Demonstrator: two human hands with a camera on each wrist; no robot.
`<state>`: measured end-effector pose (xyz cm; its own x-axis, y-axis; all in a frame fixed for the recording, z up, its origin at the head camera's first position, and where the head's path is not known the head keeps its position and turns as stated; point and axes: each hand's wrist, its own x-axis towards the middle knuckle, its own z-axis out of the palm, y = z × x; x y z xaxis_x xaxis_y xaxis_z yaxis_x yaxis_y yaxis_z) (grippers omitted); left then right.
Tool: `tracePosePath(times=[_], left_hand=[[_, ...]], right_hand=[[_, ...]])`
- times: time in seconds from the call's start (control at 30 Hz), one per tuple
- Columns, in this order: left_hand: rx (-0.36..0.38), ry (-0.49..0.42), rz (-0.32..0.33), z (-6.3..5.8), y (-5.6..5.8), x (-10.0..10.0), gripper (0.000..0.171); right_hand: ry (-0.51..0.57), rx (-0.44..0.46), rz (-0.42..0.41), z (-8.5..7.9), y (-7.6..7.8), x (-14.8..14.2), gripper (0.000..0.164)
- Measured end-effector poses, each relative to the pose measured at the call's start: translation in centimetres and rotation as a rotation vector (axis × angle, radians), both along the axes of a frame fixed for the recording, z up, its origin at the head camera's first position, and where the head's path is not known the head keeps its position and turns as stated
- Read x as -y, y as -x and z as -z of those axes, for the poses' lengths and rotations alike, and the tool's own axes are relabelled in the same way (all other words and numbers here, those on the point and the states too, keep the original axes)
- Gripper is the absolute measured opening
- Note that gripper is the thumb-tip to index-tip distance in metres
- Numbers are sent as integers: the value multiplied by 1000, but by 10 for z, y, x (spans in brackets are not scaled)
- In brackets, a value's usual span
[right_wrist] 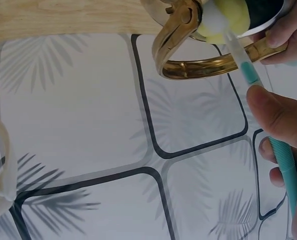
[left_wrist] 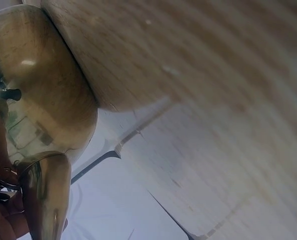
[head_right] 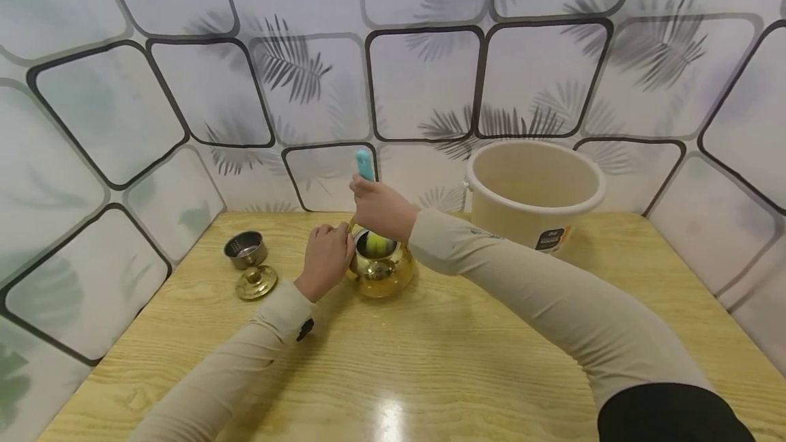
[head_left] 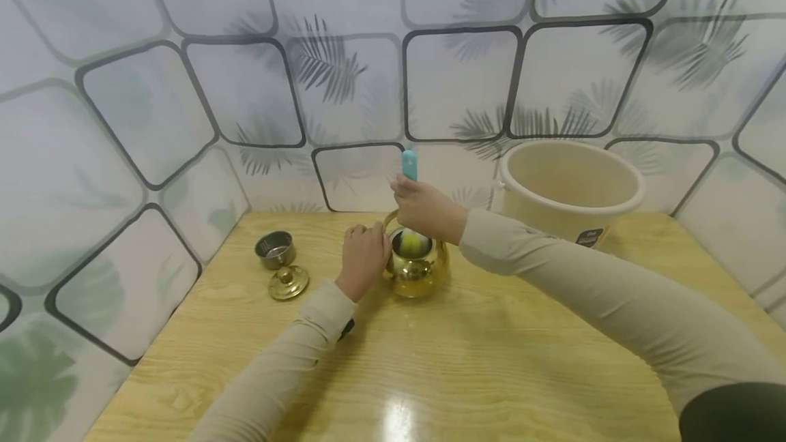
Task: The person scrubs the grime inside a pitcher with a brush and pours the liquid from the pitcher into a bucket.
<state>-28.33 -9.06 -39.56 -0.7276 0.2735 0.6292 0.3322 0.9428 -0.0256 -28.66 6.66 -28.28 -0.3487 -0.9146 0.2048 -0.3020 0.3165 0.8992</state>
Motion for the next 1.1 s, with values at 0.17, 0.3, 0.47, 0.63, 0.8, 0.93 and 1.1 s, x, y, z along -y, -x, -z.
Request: tracePosePath(times=[0.17, 0.3, 0.47, 0.63, 0.8, 0.93, 1.1], left_hand=[[-19, -6, -5, 0, 0, -1, 19], [-10, -2, -16, 0, -1, -1, 19], [2, 16, -38, 0, -2, 0, 19], [18, 18, -38, 0, -1, -1, 19], [21, 25, -32, 1, -1, -1, 19], [23, 22, -30, 0, -1, -1, 18], [33, 3, -20, -1, -1, -1, 17]], right_hand=[[-10, 19, -2, -3, -4, 0, 11], [-28, 65, 21, -6, -9, -1, 8], [-47, 146, 73, -11, -14, -1, 5], [-30, 215, 71, -15, -18, -1, 5], [-20, 225, 41, -16, -21, 1, 5], [-16, 215, 47, -16, -21, 2, 7], [12, 214, 32, -15, -19, 3, 9]])
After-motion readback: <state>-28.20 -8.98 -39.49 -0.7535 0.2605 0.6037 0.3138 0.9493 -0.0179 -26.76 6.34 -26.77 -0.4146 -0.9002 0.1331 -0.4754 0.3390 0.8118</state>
